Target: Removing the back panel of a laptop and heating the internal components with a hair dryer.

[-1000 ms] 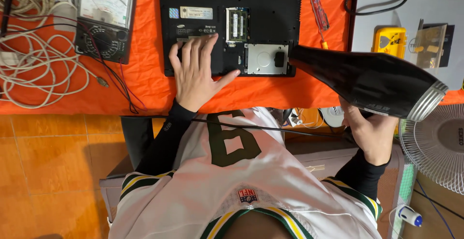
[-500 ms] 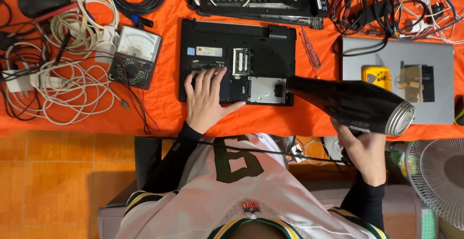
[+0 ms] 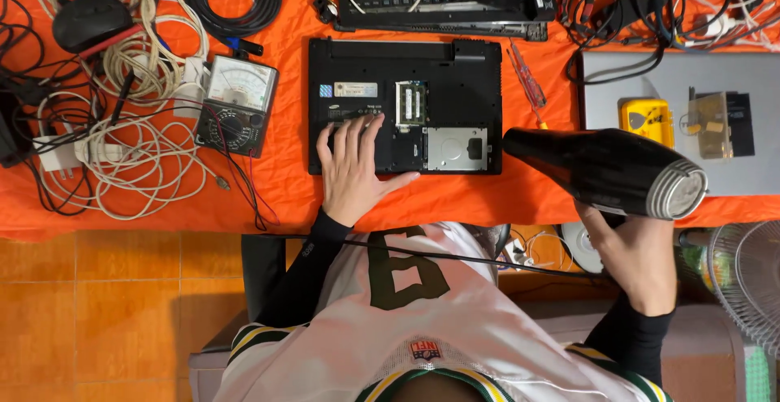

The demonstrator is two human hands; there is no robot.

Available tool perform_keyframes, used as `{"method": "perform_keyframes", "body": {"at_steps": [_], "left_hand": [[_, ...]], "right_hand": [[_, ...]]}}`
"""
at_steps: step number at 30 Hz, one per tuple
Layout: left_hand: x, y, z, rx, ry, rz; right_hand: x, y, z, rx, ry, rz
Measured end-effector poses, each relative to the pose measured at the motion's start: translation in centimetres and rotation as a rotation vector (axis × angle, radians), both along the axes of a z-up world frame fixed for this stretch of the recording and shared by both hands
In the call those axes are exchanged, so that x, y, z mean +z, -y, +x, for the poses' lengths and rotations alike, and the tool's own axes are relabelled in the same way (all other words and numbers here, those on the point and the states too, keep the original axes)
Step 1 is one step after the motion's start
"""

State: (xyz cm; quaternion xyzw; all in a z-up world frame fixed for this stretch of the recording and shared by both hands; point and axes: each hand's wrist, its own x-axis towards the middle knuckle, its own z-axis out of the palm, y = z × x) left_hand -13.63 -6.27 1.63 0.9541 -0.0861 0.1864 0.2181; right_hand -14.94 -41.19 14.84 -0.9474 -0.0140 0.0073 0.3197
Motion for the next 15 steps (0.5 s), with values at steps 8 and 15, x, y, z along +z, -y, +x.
{"method": "perform_keyframes", "body": {"at_steps": [8, 15], "left_hand": [[-0.8, 0.0, -0.6, -0.020, -0.007, 0.013], [-0.9, -0.2, -0.1, -0.019, -0.035, 0.003]], "right_hand": [[0.4, 1.3, -1.8, 0.151, 0.024, -0.106], [-0.4, 1.4, -1.0, 0.129, -0.024, 0.018]]}}
